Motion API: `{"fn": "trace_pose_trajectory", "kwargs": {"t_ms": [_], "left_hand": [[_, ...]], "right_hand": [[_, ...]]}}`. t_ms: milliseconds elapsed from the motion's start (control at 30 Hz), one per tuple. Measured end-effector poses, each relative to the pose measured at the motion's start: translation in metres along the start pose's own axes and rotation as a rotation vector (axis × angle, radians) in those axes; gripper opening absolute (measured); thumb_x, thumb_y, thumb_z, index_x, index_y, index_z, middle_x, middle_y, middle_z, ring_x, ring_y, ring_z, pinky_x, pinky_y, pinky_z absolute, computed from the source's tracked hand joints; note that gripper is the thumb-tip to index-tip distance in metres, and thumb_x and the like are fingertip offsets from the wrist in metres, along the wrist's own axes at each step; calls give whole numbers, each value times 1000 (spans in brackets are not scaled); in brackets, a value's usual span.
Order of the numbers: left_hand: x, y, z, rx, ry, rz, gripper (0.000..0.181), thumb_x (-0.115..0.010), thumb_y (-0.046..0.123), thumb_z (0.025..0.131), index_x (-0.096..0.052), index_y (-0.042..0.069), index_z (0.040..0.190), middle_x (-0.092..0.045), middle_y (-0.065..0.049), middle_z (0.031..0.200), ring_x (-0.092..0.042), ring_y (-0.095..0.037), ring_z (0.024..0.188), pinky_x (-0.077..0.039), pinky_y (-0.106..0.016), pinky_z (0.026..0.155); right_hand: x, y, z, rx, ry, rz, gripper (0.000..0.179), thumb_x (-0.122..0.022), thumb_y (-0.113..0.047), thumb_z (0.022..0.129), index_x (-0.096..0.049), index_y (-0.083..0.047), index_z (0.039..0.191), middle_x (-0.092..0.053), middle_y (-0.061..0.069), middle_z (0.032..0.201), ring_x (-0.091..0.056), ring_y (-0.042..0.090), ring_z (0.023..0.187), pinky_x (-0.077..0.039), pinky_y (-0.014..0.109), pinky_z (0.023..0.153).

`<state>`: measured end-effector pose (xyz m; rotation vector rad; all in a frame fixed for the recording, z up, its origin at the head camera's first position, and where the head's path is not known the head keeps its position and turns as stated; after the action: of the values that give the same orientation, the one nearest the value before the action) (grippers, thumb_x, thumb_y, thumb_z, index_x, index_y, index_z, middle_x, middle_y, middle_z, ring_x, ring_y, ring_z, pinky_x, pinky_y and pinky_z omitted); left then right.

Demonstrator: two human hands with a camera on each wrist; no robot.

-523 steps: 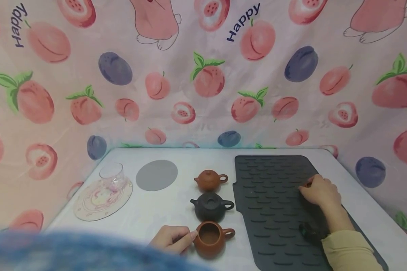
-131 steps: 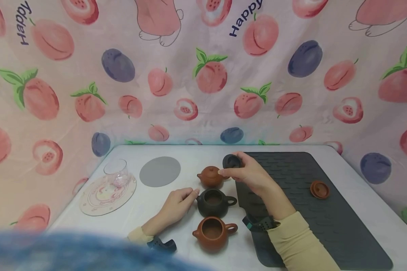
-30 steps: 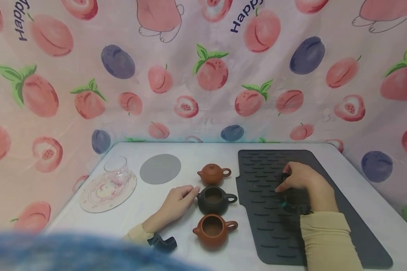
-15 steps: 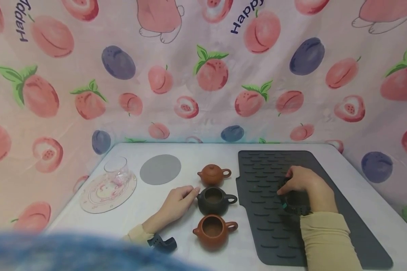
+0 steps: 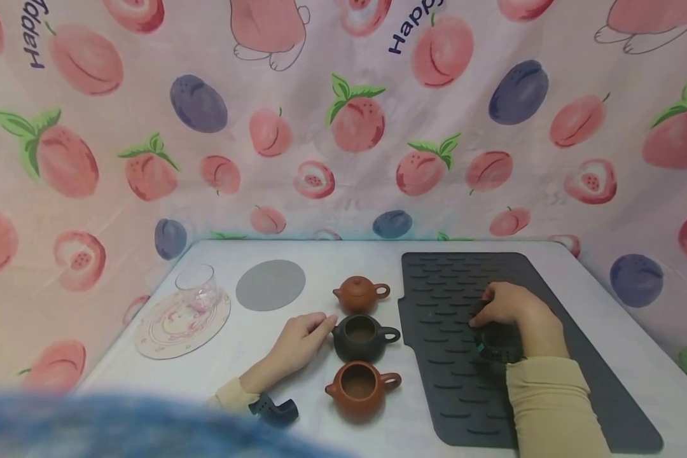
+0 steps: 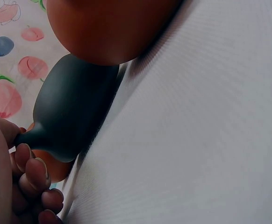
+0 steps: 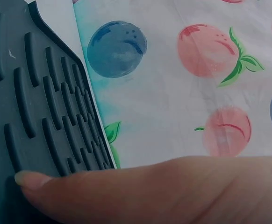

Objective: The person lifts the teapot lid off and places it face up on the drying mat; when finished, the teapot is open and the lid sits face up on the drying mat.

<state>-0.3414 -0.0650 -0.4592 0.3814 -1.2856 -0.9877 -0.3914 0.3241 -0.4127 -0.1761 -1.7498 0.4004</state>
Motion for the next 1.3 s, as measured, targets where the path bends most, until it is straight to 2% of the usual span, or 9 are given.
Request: {"fn": "trace_pose_trajectory", "kwargs": {"t_ms": [300, 467, 867, 1100, 1300], "left_hand": [[3, 4, 1, -6, 3, 9, 45, -52, 39, 107, -48, 19, 67, -40, 9, 59, -41, -8, 58, -32, -26, 55], [6, 2, 3, -3, 15, 9, 46, -53, 40, 107, -47, 19, 67, -38, 9, 59, -39, -8, 57, -31, -27, 55], [1, 0, 2, -4, -8, 3, 45, -52, 42, 107, -49, 19, 68, -40, 9, 59, -41, -8, 58, -32, -27, 55], [1, 0, 2, -8, -11, 6, 44, -53, 41, 107, -52, 20, 68, -42, 10, 60, -43, -8, 59, -33, -27, 56], [3, 1, 3, -12, -4, 16, 44, -53, 41, 107, -53, 20, 68, -45, 10, 61, -44, -9, 60, -34, -27, 57]], "right_hand": [[1, -5, 0, 15, 1, -43, 64, -78, -47, 86, -62, 11, 106, -65, 27, 101, -62, 47, 97, -48, 61, 83], [3, -9, 3, 17, -4, -49, 65, -76, -47, 88, -62, 13, 111, -64, 30, 106, -61, 50, 101, -47, 62, 85], [2, -11, -1, 16, -13, -51, 67, -69, -48, 94, -60, 14, 120, -60, 37, 119, -55, 57, 112, -44, 67, 90], [3, -18, -1, 44, -30, -89, 71, -48, -51, 106, -58, 16, 127, -59, 38, 124, -53, 58, 118, -41, 67, 94], [8, -26, -1, 54, -14, -72, 82, -31, -55, 109, -46, 20, 138, -49, 42, 136, -43, 61, 128, -33, 70, 103]]}}
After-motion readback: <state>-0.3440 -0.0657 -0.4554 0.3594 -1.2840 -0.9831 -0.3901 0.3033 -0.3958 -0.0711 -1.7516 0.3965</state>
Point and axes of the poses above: each hand's wrist, its own z-axis towards the middle knuckle, its own x-axis out of the back of the hand, y = z × x, the point moved 6 cm from there along z, towards the middle knuckle
